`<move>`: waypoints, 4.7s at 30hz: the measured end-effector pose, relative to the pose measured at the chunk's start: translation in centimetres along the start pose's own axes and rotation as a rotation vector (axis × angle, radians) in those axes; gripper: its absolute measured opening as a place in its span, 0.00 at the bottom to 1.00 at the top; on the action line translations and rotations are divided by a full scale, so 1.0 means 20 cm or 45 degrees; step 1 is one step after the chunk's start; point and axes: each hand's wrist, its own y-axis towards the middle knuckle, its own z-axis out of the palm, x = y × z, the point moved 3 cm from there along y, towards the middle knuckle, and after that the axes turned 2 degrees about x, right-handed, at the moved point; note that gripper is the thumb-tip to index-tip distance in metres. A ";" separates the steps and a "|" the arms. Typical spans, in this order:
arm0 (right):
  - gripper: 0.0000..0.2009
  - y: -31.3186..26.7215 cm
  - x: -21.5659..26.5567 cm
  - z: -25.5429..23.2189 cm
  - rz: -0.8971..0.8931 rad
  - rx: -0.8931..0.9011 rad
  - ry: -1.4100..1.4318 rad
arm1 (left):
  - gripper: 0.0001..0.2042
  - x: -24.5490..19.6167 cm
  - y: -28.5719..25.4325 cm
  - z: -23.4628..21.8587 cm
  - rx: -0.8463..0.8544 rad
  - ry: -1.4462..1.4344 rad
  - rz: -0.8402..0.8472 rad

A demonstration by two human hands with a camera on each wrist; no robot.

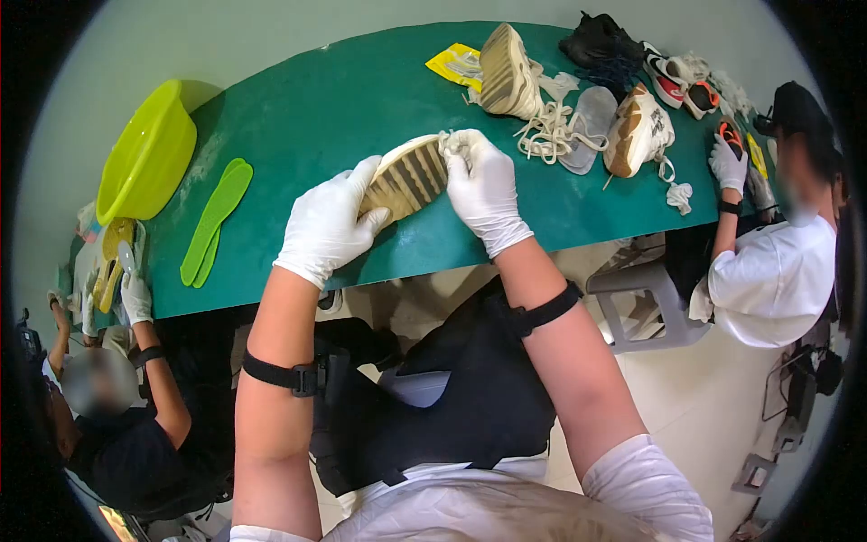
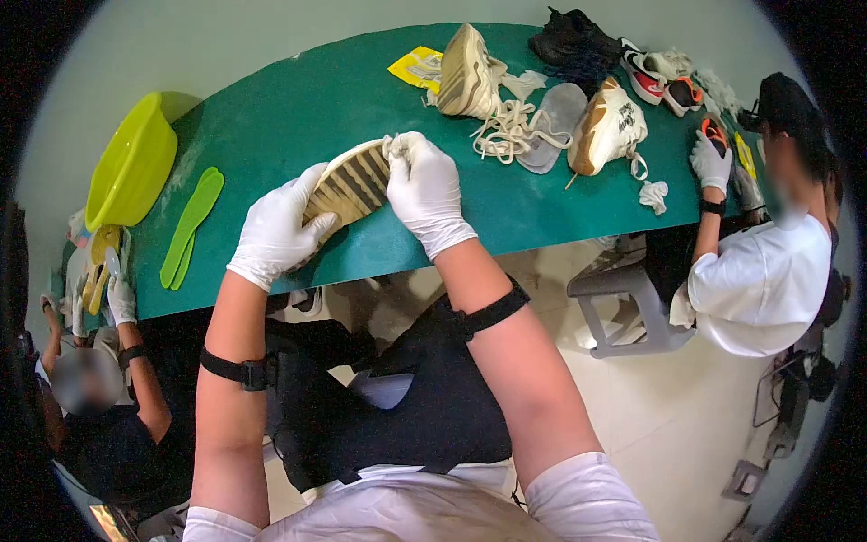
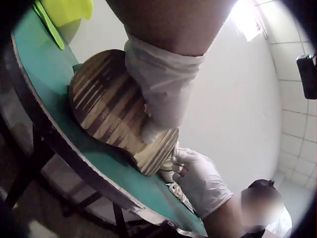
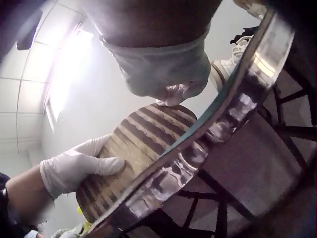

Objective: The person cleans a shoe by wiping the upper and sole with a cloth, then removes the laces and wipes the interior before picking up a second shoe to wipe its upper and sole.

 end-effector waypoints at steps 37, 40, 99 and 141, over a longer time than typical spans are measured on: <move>0.09 -0.28 0.95 -0.41 -0.558 0.901 0.413 | 0.31 0.06 0.03 0.03 -0.048 -0.035 0.123; 0.09 -0.28 0.96 -0.43 -0.576 0.851 0.352 | 0.28 0.05 0.03 0.01 -0.006 -0.034 0.070; 0.02 -0.10 0.03 -0.11 0.168 0.099 0.143 | 0.31 0.04 0.01 0.02 -0.074 -0.050 0.101; 0.06 -0.14 0.07 0.05 -0.205 0.121 -0.125 | 0.27 0.07 0.03 0.05 -0.087 -0.049 0.101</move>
